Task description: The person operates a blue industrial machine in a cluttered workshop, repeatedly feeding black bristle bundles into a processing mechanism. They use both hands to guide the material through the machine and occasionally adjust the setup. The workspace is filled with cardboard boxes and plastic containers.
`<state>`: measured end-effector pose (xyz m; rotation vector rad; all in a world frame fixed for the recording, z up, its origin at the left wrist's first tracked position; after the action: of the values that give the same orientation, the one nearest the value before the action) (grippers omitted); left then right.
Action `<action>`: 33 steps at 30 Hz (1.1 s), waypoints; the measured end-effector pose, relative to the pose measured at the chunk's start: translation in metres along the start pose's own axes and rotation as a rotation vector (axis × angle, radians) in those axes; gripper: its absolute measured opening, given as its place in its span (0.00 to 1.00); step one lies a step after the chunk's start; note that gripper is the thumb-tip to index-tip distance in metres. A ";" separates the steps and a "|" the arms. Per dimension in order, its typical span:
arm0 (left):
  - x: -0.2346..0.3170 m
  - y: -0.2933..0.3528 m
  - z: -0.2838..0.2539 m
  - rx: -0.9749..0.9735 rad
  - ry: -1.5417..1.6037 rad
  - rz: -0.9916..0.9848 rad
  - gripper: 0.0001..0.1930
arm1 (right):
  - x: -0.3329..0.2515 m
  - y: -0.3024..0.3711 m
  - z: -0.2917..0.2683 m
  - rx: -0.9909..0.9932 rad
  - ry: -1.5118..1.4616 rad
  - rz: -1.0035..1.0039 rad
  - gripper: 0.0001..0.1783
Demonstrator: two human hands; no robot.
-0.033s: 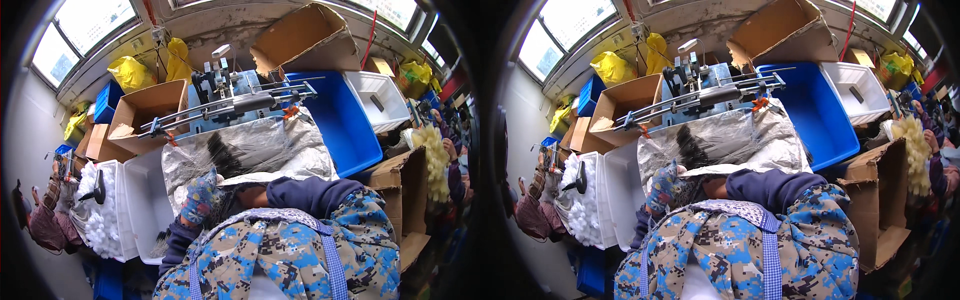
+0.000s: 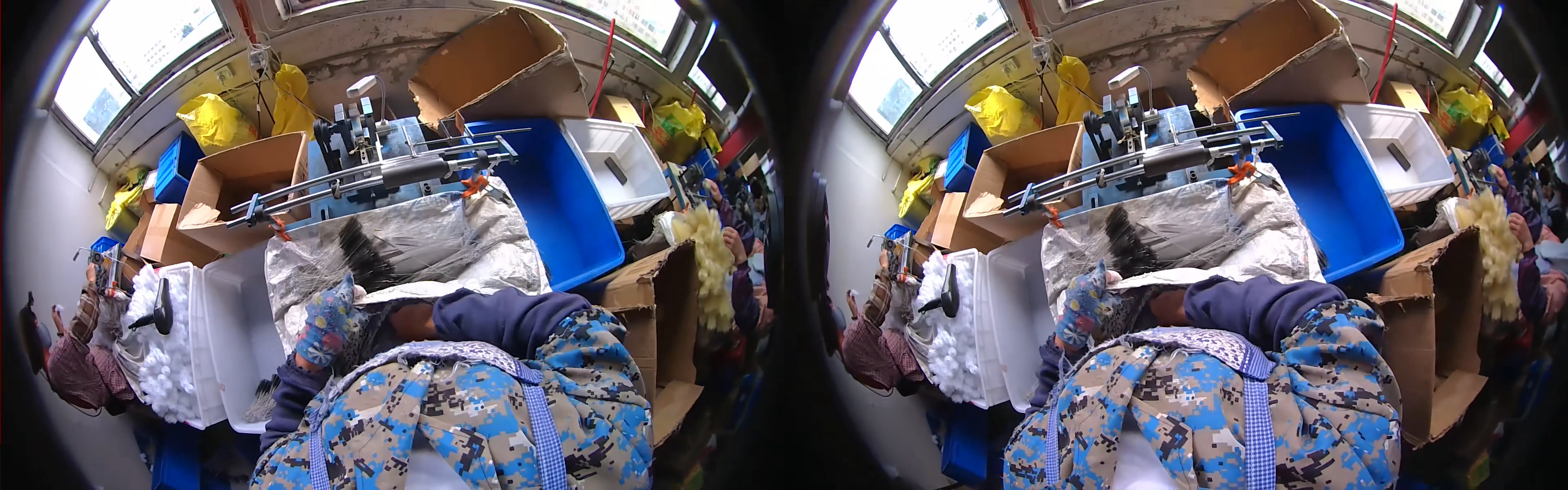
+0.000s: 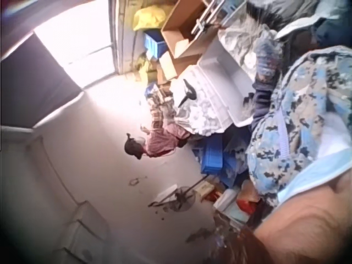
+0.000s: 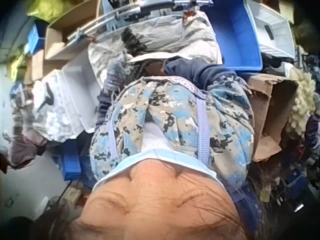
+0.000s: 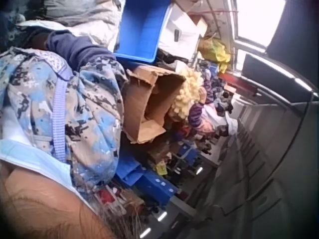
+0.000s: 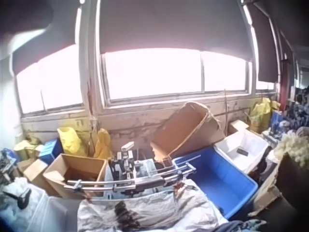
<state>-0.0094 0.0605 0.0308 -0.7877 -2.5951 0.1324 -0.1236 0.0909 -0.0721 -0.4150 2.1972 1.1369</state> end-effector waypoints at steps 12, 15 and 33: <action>0.018 -0.007 -0.008 -0.015 -0.052 -0.012 0.11 | 0.007 -0.027 0.000 -0.067 0.052 -0.065 0.18; 0.016 -0.008 -0.004 -0.018 -0.066 -0.015 0.11 | 0.007 -0.028 0.000 -0.074 0.046 -0.078 0.17; 0.002 -0.023 0.008 -0.410 0.001 -0.041 0.13 | -0.034 0.094 -0.056 -0.366 -0.583 -0.694 0.16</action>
<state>-0.0262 0.0429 0.0287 -0.8666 -2.6696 -0.4248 -0.1693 0.0995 0.0322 -0.8050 1.1926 1.0719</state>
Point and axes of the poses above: each hand's wrist, its own y-axis away from the middle knuckle, its own z-axis out of the palm, x = y × z, the point moved 7 cm from there along -y, towards the middle knuckle, and after that the axes turned 15 degrees about -y, right-handed, at the moved point
